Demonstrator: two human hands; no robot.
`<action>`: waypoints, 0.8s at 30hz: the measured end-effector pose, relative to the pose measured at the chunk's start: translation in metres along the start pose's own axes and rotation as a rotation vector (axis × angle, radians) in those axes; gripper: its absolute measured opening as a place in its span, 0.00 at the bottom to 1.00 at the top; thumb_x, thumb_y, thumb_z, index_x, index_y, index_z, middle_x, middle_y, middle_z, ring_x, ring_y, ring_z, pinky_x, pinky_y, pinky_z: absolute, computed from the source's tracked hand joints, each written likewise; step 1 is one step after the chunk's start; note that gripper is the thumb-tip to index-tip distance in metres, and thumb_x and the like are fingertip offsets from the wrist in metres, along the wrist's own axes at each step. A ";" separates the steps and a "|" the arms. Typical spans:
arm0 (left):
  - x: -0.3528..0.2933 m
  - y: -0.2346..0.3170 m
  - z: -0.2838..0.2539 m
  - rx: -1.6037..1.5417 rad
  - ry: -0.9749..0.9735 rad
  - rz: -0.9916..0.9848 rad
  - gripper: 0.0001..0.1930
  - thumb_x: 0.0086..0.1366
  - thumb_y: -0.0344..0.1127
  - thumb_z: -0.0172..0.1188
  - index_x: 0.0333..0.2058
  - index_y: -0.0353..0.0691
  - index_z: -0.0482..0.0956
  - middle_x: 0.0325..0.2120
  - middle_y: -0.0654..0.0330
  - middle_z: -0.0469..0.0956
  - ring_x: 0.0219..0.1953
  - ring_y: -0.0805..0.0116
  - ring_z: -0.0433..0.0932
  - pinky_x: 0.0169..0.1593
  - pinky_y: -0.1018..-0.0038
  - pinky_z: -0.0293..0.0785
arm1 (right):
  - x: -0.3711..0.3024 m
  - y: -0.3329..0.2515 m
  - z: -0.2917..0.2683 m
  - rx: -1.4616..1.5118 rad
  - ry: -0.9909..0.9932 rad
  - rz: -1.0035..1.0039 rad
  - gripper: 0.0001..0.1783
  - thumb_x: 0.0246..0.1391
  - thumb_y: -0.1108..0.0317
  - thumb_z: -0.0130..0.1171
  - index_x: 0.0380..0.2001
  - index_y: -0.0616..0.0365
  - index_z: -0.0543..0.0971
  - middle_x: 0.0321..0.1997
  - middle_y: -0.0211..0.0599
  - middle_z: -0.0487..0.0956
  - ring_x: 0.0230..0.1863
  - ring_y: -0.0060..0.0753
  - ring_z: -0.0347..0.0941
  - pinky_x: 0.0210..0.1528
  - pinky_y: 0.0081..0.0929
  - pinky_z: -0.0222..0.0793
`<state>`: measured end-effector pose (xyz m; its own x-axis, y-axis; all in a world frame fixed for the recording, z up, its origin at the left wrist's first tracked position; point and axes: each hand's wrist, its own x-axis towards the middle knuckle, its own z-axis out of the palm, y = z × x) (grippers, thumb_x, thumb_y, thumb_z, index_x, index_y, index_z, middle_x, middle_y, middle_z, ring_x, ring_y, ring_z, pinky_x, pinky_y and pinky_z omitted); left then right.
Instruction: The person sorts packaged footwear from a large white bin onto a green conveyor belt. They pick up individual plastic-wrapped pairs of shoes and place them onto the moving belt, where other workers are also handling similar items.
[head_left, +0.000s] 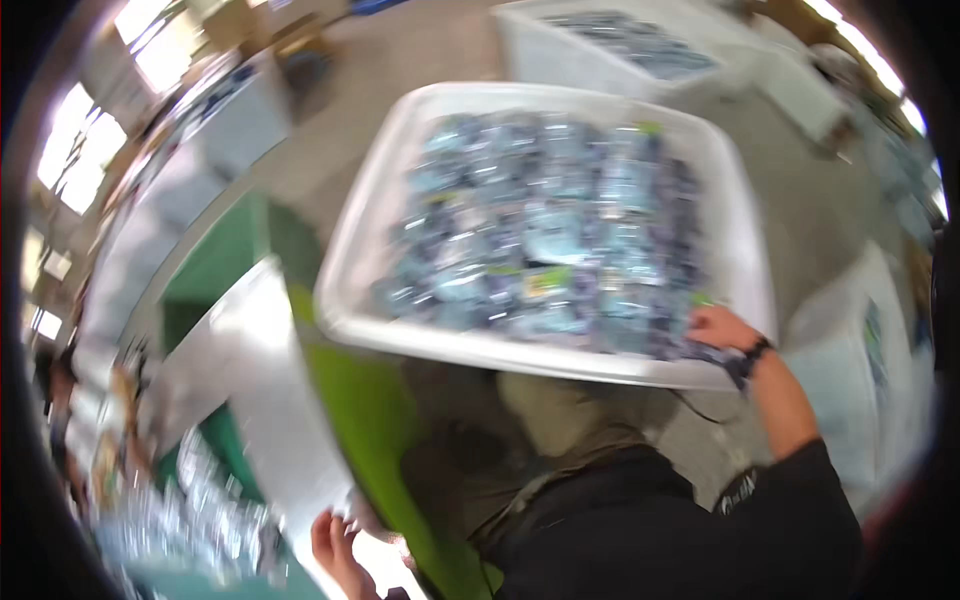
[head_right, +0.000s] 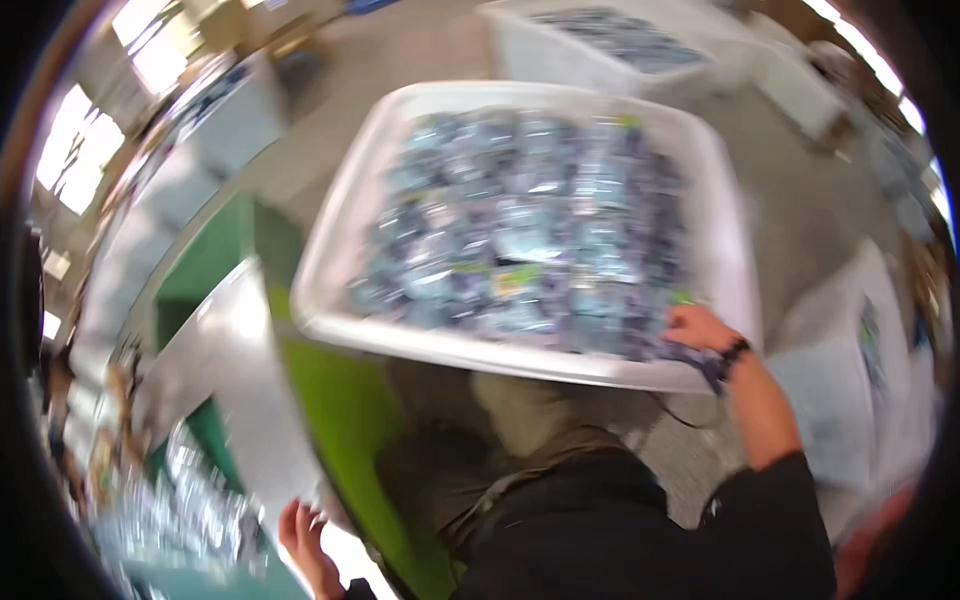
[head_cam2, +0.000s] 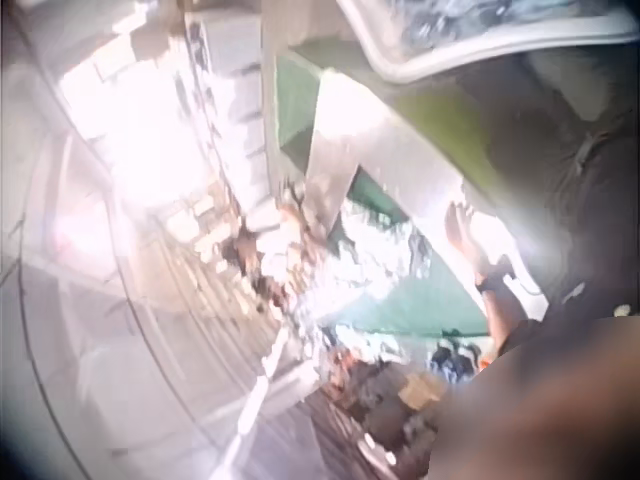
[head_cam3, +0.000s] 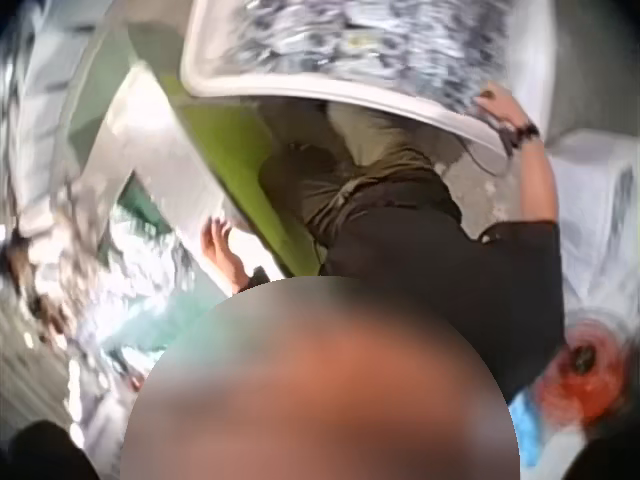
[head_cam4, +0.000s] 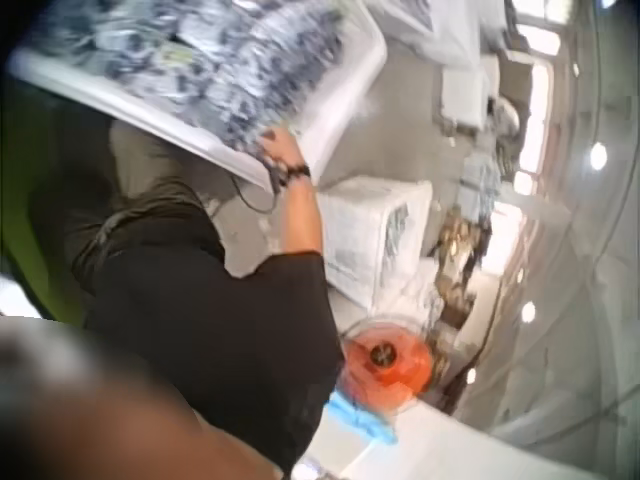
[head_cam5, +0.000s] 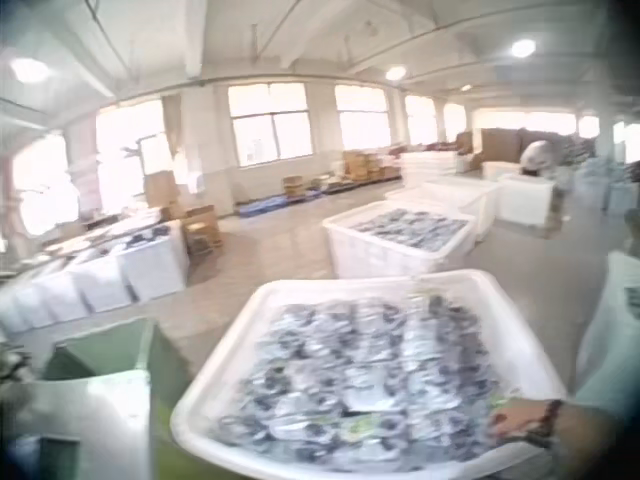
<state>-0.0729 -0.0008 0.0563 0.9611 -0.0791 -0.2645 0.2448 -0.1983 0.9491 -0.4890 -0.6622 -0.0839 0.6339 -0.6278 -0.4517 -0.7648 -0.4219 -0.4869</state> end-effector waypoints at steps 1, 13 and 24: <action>0.003 -0.002 -0.012 0.019 -0.004 0.053 0.18 0.73 0.31 0.64 0.57 0.31 0.78 0.49 0.56 0.81 0.49 0.66 0.82 0.51 0.69 0.80 | 0.002 0.003 -0.001 -0.119 0.121 -0.139 0.18 0.49 0.57 0.74 0.32 0.60 0.80 0.24 0.38 0.79 0.26 0.38 0.76 0.31 0.40 0.72; 0.104 -0.036 -0.197 0.930 0.714 0.485 0.26 0.64 0.40 0.71 0.58 0.35 0.79 0.58 0.47 0.78 0.62 0.46 0.74 0.68 0.54 0.66 | 0.064 0.065 -0.002 -0.291 0.384 -0.049 0.27 0.56 0.61 0.70 0.55 0.64 0.76 0.56 0.52 0.76 0.58 0.56 0.75 0.63 0.45 0.70; 0.099 -0.059 -0.206 1.036 0.687 0.259 0.28 0.73 0.49 0.63 0.62 0.36 0.76 0.49 0.48 0.81 0.54 0.47 0.78 0.54 0.53 0.75 | 0.069 0.109 0.020 -0.192 0.428 0.494 0.53 0.54 0.35 0.69 0.67 0.70 0.69 0.64 0.78 0.72 0.65 0.75 0.71 0.68 0.54 0.68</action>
<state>0.0343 0.2047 0.0091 0.9096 0.2303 0.3458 0.1254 -0.9457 0.2999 -0.5261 -0.7382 -0.1835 0.1341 -0.9635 -0.2319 -0.9847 -0.1033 -0.1406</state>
